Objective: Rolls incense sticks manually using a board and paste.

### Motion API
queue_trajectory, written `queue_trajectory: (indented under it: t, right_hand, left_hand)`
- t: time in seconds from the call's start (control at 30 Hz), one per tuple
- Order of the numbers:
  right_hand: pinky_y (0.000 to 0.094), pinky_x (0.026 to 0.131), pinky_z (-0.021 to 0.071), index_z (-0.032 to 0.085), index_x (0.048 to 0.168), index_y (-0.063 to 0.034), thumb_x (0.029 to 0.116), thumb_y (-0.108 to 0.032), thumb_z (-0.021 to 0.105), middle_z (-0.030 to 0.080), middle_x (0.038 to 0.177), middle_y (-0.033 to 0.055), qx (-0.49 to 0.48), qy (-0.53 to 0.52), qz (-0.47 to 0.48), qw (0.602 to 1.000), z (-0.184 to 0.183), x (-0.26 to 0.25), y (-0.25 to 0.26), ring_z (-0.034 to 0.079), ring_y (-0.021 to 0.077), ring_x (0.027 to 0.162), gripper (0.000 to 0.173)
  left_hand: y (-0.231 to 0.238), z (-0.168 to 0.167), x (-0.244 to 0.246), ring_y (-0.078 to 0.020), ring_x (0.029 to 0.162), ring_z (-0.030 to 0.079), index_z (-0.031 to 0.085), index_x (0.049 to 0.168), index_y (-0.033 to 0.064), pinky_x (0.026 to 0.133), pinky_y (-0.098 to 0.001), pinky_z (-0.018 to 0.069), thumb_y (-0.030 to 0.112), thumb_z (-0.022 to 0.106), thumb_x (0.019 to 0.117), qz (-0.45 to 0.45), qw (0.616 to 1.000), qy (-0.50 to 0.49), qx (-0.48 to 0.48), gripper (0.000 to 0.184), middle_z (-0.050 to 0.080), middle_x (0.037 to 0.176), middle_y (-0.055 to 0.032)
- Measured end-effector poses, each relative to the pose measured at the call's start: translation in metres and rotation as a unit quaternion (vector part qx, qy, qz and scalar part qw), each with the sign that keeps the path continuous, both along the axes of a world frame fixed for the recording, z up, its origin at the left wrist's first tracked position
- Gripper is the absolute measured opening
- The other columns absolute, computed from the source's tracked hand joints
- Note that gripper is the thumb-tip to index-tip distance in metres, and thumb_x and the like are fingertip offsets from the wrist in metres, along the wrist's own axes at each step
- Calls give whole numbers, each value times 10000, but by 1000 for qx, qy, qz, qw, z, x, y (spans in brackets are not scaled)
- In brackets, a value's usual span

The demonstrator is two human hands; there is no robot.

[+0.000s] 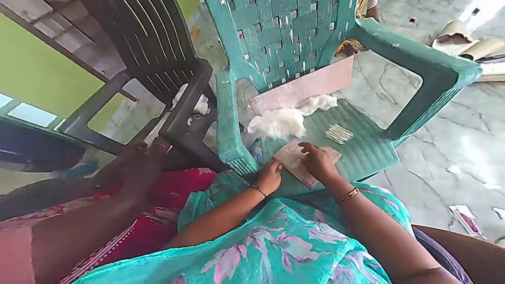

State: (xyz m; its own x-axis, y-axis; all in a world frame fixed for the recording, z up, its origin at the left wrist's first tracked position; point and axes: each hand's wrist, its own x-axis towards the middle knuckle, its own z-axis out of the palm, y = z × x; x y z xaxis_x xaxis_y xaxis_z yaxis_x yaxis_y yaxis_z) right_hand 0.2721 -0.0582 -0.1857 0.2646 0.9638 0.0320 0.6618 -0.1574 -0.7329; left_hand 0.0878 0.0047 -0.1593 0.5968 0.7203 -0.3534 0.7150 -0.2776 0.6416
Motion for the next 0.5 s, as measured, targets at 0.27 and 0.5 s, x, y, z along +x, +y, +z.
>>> queue_trajectory:
  t: [0.27, 0.5]
  right_hand:
    - [617, 958, 503, 516, 1459, -52, 859, -94, 801, 618, 1278, 271, -3, -61, -66, 996, -2, 4, 2, 612, 461, 1163, 666]
    - [631, 968, 491, 540, 1424, -22, 862, -146, 804, 627, 1253, 284, 3, -82, -69, 994, -7, 7, 2, 601, 478, 1181, 633]
  left_hand:
    - [-3, -1, -3, -287, 1239, 611, 606, 1329, -20, 1096, -421, 460, 182, 434, 1107, -33, 999, 21, -7, 346, 618, 1330, -214]
    - [-11, 0, -5, -287, 1163, 643, 661, 1232, -62, 1058, -396, 484, 113, 474, 1074, -36, 995, -67, 69, 301, 673, 1214, -221]
